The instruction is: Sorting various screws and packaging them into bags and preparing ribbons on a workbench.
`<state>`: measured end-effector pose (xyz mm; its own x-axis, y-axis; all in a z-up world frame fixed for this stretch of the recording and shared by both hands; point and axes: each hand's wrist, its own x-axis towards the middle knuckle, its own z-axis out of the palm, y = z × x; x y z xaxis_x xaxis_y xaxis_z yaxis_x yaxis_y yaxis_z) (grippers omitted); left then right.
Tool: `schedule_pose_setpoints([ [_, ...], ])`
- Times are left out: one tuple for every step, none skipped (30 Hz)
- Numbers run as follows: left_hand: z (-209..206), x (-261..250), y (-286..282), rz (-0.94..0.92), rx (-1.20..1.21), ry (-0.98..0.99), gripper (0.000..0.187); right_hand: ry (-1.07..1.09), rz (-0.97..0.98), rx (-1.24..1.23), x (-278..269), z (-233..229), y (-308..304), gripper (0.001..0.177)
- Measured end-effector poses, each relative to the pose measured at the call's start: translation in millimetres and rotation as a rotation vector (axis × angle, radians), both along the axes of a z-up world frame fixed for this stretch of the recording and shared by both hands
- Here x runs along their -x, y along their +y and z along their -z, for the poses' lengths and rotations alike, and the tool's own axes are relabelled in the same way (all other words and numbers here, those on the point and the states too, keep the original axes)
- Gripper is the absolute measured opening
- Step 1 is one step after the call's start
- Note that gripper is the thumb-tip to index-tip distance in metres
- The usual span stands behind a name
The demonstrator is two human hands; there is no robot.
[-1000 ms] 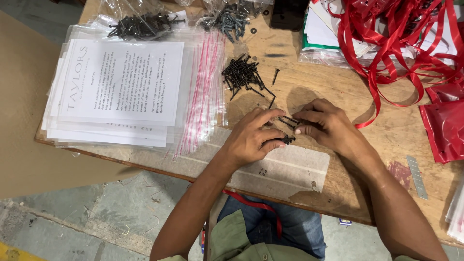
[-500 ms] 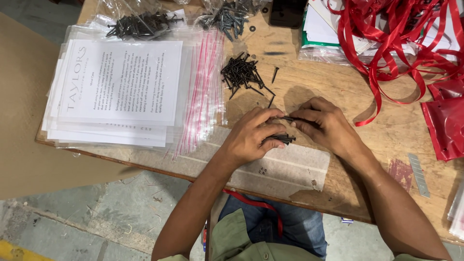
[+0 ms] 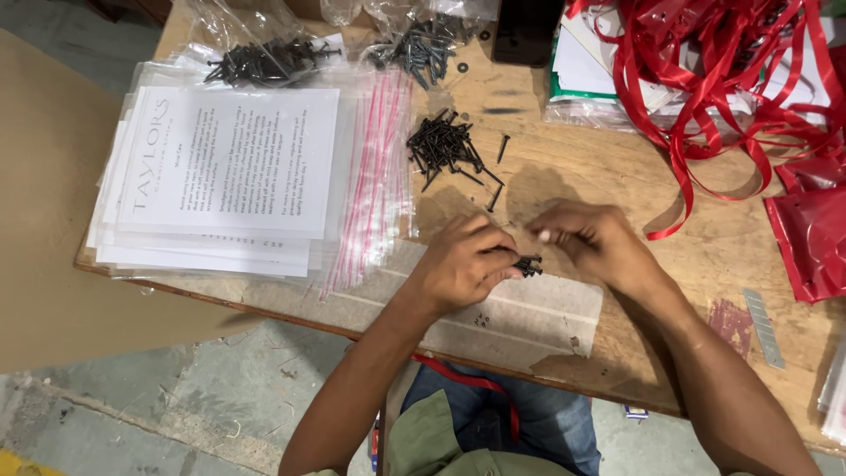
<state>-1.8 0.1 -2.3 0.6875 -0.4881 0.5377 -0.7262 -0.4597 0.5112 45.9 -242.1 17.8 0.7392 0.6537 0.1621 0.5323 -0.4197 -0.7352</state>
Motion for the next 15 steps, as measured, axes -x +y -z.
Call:
schedule_pose_setpoints([
  [-1.7, 0.2, -0.2, 0.013, 0.007, -0.005, 0.02, 0.035, 0.064, -0.019, -1.2, -2.8, 2.4, 0.029],
  [-3.4, 0.5, -0.2, 0.026, 0.013, -0.01, 0.017, 0.071, 0.128, -0.039, -2.1, -5.7, 5.1, 0.032],
  [-6.5, 0.8, 0.4, 0.02, 0.017, -0.017, 0.017, 0.064, 0.123, -0.035, -5.1, -8.7, 12.2, 0.032],
  [-9.4, 1.1, 0.9, 0.034, 0.031, -0.009, 0.016, -0.006, 0.132, -0.017, -7.8, -11.7, 19.2, 0.034],
  [-12.1, 2.9, 2.4, 0.046, 0.042, 0.002, 0.016, -0.072, 0.139, -0.001, -9.4, -13.5, 27.2, 0.036],
  [-10.1, 2.9, 1.9, 0.039, 0.043, -0.001, 0.016, -0.075, 0.133, -0.001, -11.9, -16.3, 35.4, 0.036],
  [-8.4, 2.9, 1.9, 0.039, 0.041, 0.011, 0.016, -0.165, 0.109, 0.061, -14.0, -18.8, 43.8, 0.037],
  [-6.8, 2.8, 1.9, 0.039, 0.039, 0.022, 0.017, -0.255, 0.085, 0.122, -16.0, -21.5, 52.3, 0.038],
  [-7.8, 2.8, 2.0, 0.036, 0.038, 0.017, 0.017, -0.26, 0.082, 0.12, -18.0, -18.8, 53.6, 0.038],
  [-9.0, 2.8, 2.4, 0.038, 0.047, 0.005, 0.018, -0.278, 0.079, 0.174, -20.1, -16.3, 55.2, 0.036],
  [-9.9, 2.8, 2.6, 0.038, 0.058, -0.007, 0.018, -0.297, 0.075, 0.231, -22.4, -13.8, 56.8, 0.034],
  [-8.4, 2.6, 3.9, 0.034, 0.058, -0.012, 0.018, -0.302, 0.071, 0.23, -22.9, -9.0, 57.2, 0.034],
  [-6.4, 2.7, 3.5, 0.035, 0.051, -0.007, 0.019, -0.31, 0.087, 0.206, -23.3, -4.6, 55.8, 0.029],
  [-4.1, 2.7, 2.9, 0.035, 0.044, -0.002, 0.019, -0.318, 0.102, 0.182, -23.8, 0.1, 54.2, 0.024],
  [-3.7, 2.1, 3.3, 0.034, 0.051, -0.005, 0.019, -0.322, 0.1, 0.189, -25.4, -0.1, 55.7, 0.024],
])
